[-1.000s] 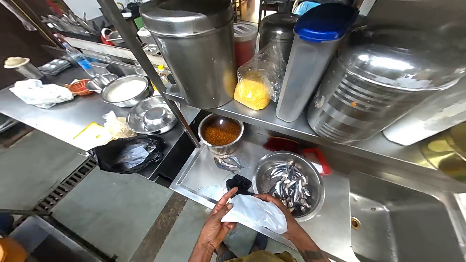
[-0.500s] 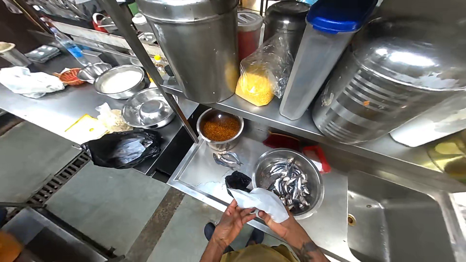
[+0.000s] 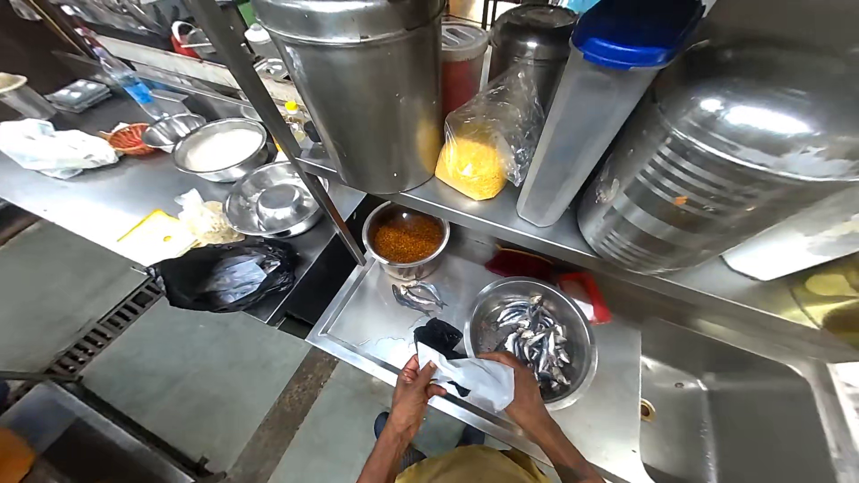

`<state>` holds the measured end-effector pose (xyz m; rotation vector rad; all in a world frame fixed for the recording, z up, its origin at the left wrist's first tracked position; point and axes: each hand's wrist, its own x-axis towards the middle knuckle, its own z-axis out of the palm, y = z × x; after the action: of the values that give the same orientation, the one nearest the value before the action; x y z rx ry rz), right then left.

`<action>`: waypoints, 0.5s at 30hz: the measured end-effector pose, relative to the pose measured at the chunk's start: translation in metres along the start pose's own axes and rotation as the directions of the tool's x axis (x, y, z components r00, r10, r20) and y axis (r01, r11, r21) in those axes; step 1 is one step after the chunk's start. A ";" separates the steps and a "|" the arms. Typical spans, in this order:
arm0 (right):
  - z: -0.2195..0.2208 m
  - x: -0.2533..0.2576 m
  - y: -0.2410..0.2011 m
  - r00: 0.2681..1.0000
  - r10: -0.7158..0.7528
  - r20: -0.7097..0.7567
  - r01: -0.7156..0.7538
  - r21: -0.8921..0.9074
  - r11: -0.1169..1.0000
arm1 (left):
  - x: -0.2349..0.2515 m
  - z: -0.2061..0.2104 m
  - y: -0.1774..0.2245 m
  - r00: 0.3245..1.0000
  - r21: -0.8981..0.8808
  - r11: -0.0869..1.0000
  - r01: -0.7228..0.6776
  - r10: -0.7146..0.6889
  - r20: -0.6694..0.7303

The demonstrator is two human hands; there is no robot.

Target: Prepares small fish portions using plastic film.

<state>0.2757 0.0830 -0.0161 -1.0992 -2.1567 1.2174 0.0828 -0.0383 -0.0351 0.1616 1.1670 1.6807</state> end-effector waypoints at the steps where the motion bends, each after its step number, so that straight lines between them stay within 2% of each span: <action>1: -0.001 0.002 0.002 0.994 -0.102 -0.040 0.101 -0.027 0.995 | 0.000 0.000 0.000 1.000 0.015 1.000 -0.004 0.004 0.000; 4: -0.010 0.005 -0.004 0.943 -0.325 -0.075 0.324 -0.029 0.946 | 0.002 -0.003 -0.001 0.999 0.057 0.997 -0.046 0.046 0.007; 6: -0.016 0.006 -0.014 0.921 -0.380 -0.087 0.379 -0.022 0.925 | 0.006 -0.009 -0.001 0.995 0.063 0.993 -0.099 0.098 0.011; 9: -0.019 0.009 -0.026 0.927 -0.360 -0.107 0.363 0.010 0.932 | 0.014 -0.013 0.002 0.983 0.178 0.969 -0.171 0.179 -0.029; 12: -0.011 0.014 -0.034 0.963 -0.260 -0.072 0.263 0.031 0.964 | 0.017 -0.013 0.007 0.956 0.446 0.875 -0.191 0.268 -0.117; 15: -0.003 0.024 -0.046 0.990 -0.135 0.032 0.138 -0.094 0.986 | 0.005 -0.006 0.018 0.938 0.618 0.742 -0.259 0.346 -0.022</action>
<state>0.2439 0.0894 0.0248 -0.9603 -2.2901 1.0825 0.0650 -0.0373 -0.0264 0.6851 1.8483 1.5421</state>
